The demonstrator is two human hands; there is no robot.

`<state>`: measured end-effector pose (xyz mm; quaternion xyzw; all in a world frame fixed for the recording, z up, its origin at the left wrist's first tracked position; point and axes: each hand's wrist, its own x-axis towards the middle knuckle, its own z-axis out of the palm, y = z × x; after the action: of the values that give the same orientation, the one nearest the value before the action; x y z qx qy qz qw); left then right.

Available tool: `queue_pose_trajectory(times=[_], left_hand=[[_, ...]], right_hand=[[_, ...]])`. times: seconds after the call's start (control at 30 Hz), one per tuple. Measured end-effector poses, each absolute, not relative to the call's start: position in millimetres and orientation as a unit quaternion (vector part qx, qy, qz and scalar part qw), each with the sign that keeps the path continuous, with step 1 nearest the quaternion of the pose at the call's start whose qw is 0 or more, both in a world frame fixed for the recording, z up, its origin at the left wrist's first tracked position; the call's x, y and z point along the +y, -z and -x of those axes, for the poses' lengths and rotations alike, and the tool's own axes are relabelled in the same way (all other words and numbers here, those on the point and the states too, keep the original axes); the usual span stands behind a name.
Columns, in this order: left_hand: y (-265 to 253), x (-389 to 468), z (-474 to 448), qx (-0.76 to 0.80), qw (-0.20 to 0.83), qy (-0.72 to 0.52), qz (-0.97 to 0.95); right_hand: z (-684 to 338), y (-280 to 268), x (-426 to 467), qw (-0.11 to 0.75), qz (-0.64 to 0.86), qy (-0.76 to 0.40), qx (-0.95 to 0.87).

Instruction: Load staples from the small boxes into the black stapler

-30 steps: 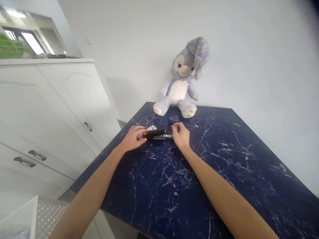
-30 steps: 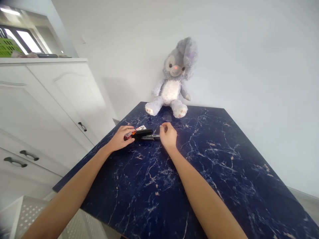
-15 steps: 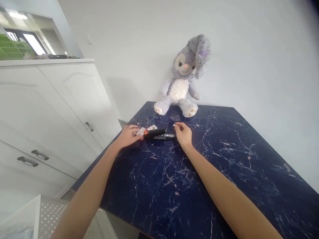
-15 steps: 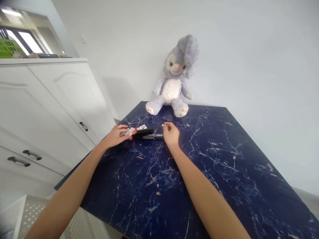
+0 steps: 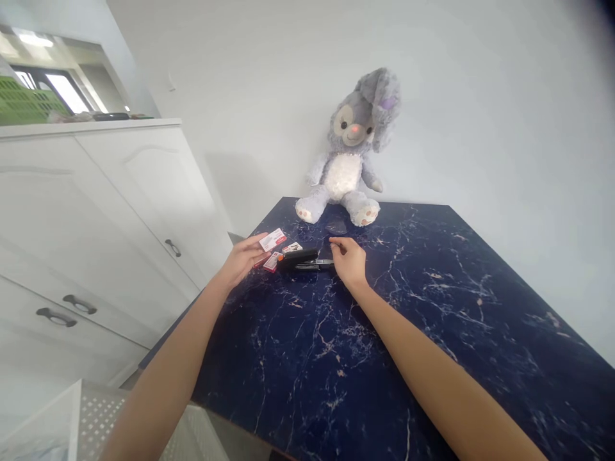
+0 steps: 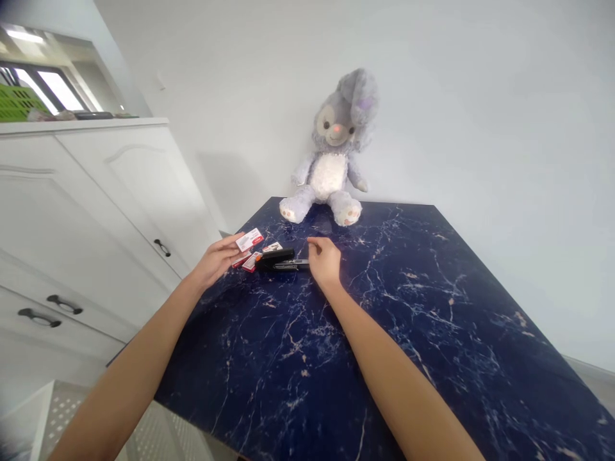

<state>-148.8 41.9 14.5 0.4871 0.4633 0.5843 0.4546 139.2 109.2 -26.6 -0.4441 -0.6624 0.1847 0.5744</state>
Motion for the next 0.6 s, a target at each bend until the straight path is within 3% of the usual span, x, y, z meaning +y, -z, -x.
queue_pose_trajectory(times=[0.33,0.6], left_hand=[[-18.2,35.6,134.8,0.509,0.4,-0.545,-0.532],[-19.5,31.9,129.3,0.473,0.431,-0.552,-0.534]], right_hand=[[-126.2,-10.1,89.1,0.569,0.389,-0.236,-0.685],[-118.5,-37.7,76.5,0.477,0.288,-0.218,-0.801]])
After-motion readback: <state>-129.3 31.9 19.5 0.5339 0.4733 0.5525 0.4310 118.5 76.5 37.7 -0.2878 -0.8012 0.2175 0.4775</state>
